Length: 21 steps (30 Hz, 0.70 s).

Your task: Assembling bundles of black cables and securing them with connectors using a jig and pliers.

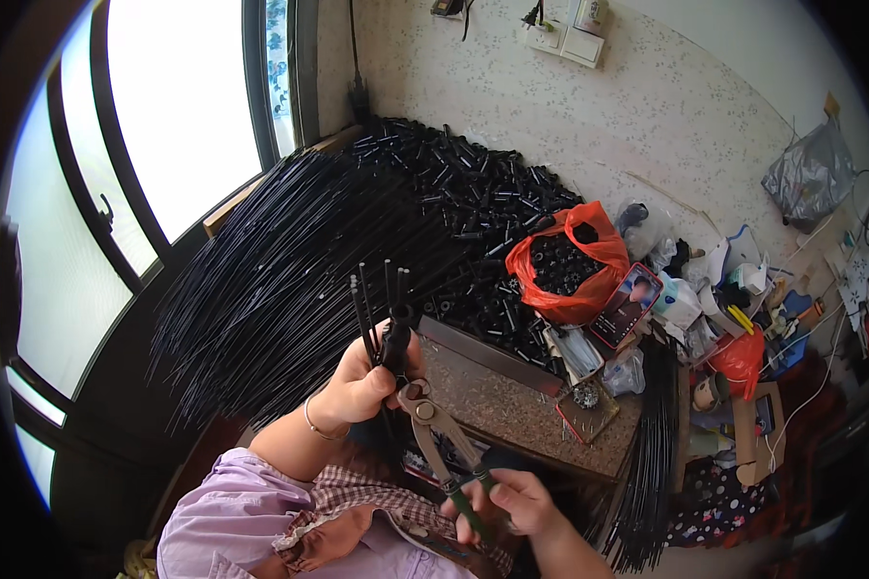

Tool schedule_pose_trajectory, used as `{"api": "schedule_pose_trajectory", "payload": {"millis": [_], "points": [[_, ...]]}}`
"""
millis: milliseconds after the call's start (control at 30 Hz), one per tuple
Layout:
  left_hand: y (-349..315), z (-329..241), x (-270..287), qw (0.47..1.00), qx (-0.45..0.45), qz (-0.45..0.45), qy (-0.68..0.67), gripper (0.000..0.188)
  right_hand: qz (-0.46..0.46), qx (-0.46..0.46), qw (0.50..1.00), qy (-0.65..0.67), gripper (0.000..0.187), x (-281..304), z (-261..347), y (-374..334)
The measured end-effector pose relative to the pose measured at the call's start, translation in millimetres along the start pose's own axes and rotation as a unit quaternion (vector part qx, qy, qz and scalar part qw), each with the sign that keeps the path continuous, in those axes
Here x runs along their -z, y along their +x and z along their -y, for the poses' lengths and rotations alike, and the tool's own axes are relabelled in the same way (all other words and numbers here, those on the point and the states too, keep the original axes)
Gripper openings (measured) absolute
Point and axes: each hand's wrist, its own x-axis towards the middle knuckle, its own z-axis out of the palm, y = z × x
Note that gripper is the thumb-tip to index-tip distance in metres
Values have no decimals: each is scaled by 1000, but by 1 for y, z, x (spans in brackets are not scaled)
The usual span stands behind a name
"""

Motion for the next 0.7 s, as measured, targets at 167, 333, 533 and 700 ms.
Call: {"api": "schedule_pose_trajectory", "payload": {"millis": [167, 333, 533, 700], "points": [[16, 13, -11, 999, 47, 13, -5, 26, 91, -48, 965, 240, 35, 0, -25, 12], [28, 4, -18, 987, 9, -102, 123, 12, -285, 294, 625, -665, 52, 20, 16, 30], [26, 9, -17, 998, 11, -66, 18, 15, 36, -85, 995, -46, 20, 15, 14, 22], [25, 6, -8, 997, 39, -35, 51, 30, -1, -51, 985, -165, 35, 5, -2, 40]]}}
